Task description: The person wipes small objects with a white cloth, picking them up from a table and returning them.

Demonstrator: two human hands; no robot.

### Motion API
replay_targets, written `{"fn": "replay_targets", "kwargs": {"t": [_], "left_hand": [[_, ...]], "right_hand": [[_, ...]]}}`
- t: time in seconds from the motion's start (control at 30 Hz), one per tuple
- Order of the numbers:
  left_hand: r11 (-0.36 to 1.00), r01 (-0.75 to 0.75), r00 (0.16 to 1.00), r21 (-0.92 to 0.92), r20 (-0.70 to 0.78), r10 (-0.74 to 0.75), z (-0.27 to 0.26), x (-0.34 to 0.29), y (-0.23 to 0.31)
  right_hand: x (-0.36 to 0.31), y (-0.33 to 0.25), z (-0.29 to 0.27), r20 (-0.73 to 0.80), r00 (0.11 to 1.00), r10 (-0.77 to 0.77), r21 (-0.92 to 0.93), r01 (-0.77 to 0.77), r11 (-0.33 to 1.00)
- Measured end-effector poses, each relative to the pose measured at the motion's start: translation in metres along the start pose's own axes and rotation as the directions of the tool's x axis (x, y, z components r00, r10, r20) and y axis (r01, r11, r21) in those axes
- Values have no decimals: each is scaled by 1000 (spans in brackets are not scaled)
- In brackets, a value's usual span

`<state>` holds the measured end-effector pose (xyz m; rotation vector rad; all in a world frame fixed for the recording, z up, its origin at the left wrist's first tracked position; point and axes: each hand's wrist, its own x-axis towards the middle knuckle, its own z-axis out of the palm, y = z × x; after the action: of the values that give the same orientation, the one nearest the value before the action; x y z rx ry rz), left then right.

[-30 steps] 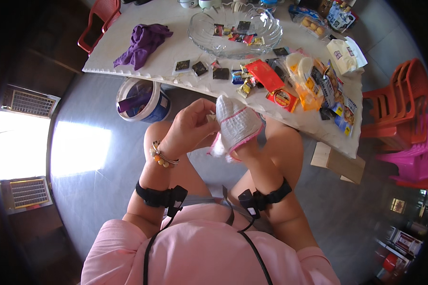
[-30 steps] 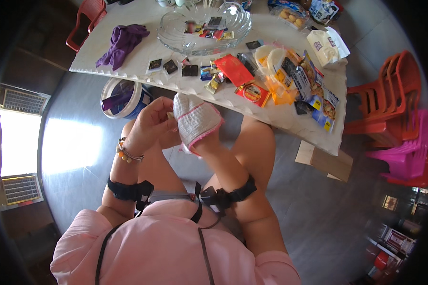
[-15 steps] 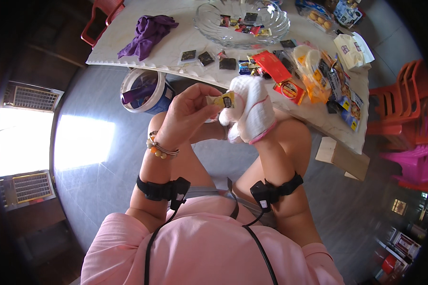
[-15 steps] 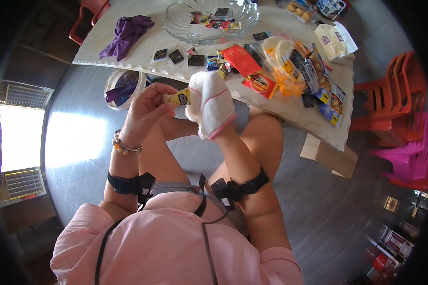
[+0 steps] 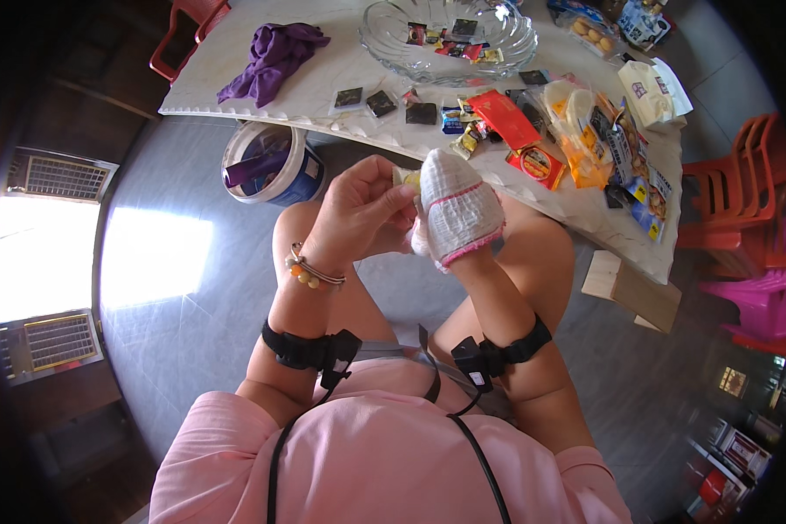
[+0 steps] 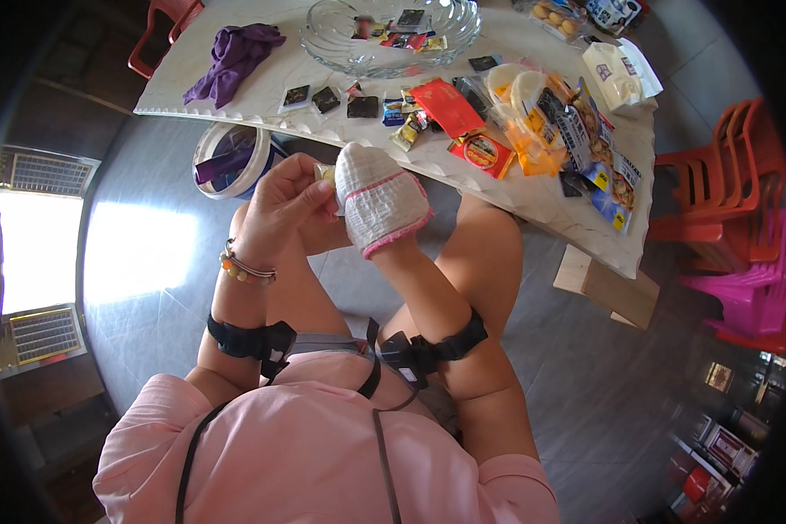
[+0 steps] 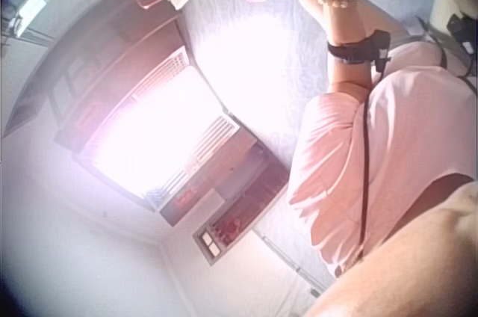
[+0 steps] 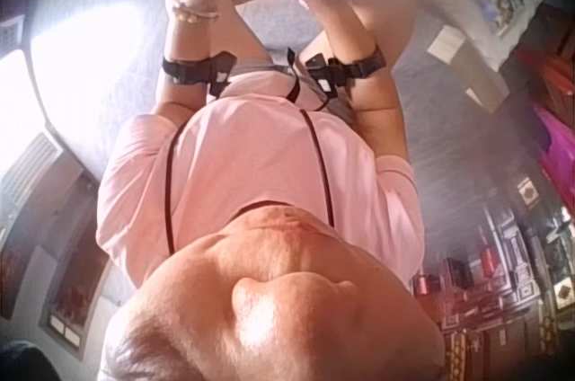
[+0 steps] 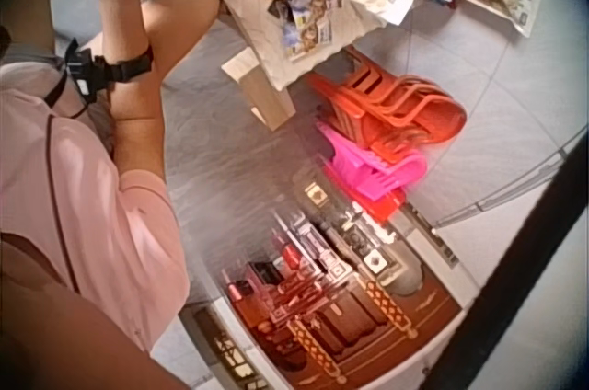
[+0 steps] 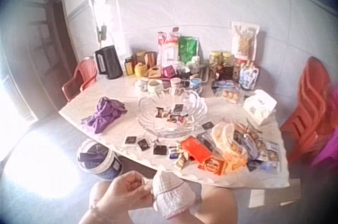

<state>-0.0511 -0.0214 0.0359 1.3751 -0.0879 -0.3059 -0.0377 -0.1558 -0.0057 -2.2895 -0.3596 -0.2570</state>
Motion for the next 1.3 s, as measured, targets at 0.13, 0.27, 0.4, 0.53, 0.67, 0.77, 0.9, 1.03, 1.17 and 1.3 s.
{"fn": "replay_targets", "kwargs": {"t": [0.13, 0.27, 0.4, 0.53, 0.67, 0.77, 0.9, 1.03, 1.17, 1.3], "left_hand": [[985, -152, 988, 82, -13, 154, -2, 1, -2], [914, -188, 954, 360, -156, 258, -4, -2, -7], [816, -205, 946, 541, -104, 306, 4, -1, -3], [872, -196, 967, 449, -61, 249, 0, -2, -8], [926, -176, 971, 335, -96, 219, -5, -1, -11], [978, -143, 983, 150, -95, 158, -6, -1, -12], [995, -89, 991, 53, -97, 93, 8, -2, -7], [953, -94, 986, 288, -106, 129, 3, -3, -22], [988, -129, 979, 84, -149, 140, -1, -1, -27], [985, -166, 976, -53, -150, 157, -2, -3, -19]], "right_hand": [[7, -1, -10, 6, 1000, 22, 260, -23, 965], [14, -5, -16, 250, 965, 85, 569, -217, 793], [1, 12, 9, -80, 957, -280, 77, 286, 955], [-1, 12, 18, 200, 979, 35, 762, -177, 623], [13, -8, 0, 262, 960, -101, -76, 125, 989], [8, -16, -12, 215, 977, -12, 39, 4, 999], [1, -1, 3, 9, 1000, 14, 108, -15, 994], [2, -5, 4, 90, 983, 160, 345, -182, 921], [7, -11, 2, 92, 989, 115, 34, -118, 992], [11, -1, 6, 28, 992, -122, -83, 124, 989]]}}
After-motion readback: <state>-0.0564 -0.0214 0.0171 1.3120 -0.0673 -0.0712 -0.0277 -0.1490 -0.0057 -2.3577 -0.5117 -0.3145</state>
